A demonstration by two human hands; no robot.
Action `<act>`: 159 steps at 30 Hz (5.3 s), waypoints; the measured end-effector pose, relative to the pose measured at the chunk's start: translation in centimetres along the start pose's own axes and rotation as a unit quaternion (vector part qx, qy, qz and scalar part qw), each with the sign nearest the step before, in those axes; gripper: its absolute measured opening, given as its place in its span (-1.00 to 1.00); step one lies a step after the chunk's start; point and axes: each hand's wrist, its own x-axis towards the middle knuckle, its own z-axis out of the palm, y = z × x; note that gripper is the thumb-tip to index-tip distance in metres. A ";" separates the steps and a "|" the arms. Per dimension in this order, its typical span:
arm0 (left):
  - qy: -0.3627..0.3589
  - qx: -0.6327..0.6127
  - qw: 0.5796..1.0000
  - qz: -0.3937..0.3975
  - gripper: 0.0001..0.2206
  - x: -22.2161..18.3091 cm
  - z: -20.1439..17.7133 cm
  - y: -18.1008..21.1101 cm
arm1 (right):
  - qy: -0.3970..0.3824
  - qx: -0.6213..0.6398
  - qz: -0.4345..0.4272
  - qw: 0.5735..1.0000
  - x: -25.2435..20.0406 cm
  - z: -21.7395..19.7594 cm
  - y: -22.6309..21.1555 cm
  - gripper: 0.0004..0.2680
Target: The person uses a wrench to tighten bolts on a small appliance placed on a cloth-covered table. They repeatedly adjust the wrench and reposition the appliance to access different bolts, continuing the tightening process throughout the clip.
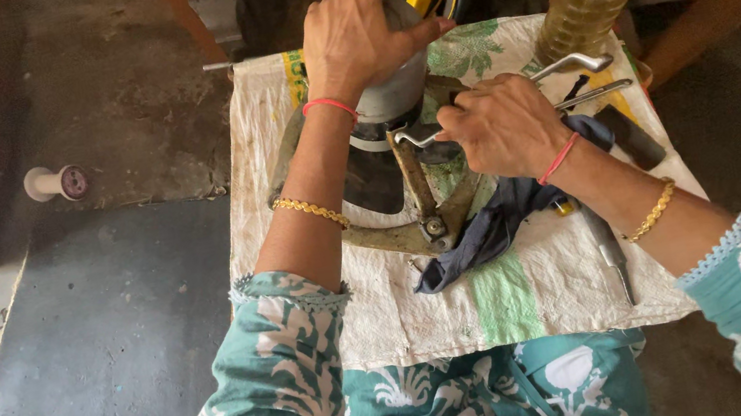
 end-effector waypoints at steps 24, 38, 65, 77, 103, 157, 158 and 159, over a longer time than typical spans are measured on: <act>0.011 -0.025 1.000 -0.014 -0.28 -0.3 -0.5 -0.2 | 0.191 0.196 0.072 0.959 -5.4 5.5 -5.2 -0.87; 0.002 -0.026 0.999 -0.019 -0.32 -0.3 -0.4 0.1 | 0.058 0.090 0.050 0.993 -1.6 1.3 -1.4 -0.82; 0.008 -0.012 1.000 -0.019 -0.35 -0.1 0.0 0.3 | 0.265 0.155 0.164 0.938 -3.4 10.1 -6.2 -0.94; -0.011 -0.013 0.999 -0.036 -0.31 -0.3 -0.7 0.2 | 0.170 0.192 0.204 0.945 -5.0 6.1 -6.7 -0.82; -0.005 -0.023 0.999 -0.039 -0.35 -0.3 -0.7 0.4 | -0.092 -0.002 0.046 0.995 0.3 0.6 -1.0 -0.88; 0.008 -0.028 0.999 -0.034 -0.32 -0.5 -0.8 0.1 | 0.229 0.241 0.119 0.936 -3.3 8.8 -7.3 -0.91; 0.009 -0.028 0.999 -0.034 -0.32 -0.6 -0.7 0.1 | 0.240 0.229 0.076 0.940 -3.7 8.2 -7.7 -0.92; 0.010 -0.028 0.999 -0.034 -0.32 -0.7 -0.7 0.1 | 0.214 0.231 0.100 0.944 -3.9 7.7 -8.1 -0.90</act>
